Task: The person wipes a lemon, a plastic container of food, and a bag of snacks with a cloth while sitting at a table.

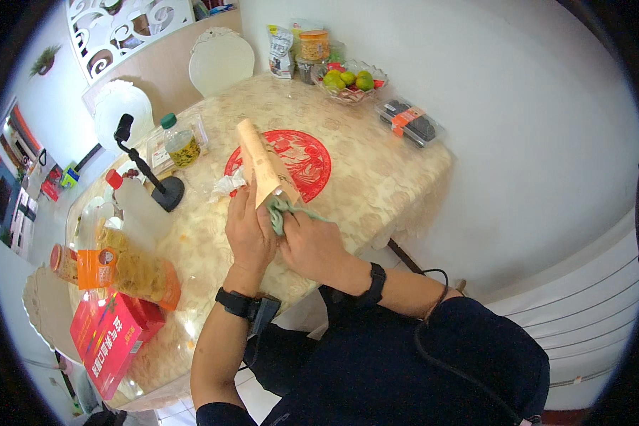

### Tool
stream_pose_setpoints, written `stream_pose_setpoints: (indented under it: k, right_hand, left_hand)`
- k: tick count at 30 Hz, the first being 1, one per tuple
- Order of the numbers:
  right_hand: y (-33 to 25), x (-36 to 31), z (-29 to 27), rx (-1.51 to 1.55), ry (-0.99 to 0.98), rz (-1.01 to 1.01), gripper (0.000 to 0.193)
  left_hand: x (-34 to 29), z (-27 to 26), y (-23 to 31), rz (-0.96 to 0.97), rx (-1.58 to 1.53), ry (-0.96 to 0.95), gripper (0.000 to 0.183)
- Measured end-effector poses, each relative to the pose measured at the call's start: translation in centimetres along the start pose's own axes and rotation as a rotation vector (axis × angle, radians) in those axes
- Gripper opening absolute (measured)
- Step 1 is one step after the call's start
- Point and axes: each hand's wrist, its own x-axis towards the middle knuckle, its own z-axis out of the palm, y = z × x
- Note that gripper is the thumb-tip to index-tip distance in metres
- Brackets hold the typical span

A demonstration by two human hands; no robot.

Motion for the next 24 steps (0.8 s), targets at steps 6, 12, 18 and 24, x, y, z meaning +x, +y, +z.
stream_pose_setpoints:
  k: [6, 12, 18, 24]
  right_hand:
    - [1.1, -2.5, 0.5, -0.013, -0.346, 0.068, 0.023]
    - [2.2, -1.2, -5.4, 0.613, -0.547, 0.146, 0.016]
    - [6.8, 1.5, -6.4, 0.291, -0.017, 0.352, 0.022]
    - [9.8, 2.7, -2.8, 0.401, -0.368, 0.290, 0.039]
  left_hand:
    - [-0.5, 0.7, -0.4, -0.087, 0.034, 0.065, 0.040]
    - [0.4, -0.5, -0.1, -0.465, -0.538, 0.198, 0.037]
    - [1.3, -1.1, -2.2, -0.502, -0.599, 0.368, 0.049]
    - [1.5, -1.1, -3.9, -0.482, -0.688, 0.337, 0.045]
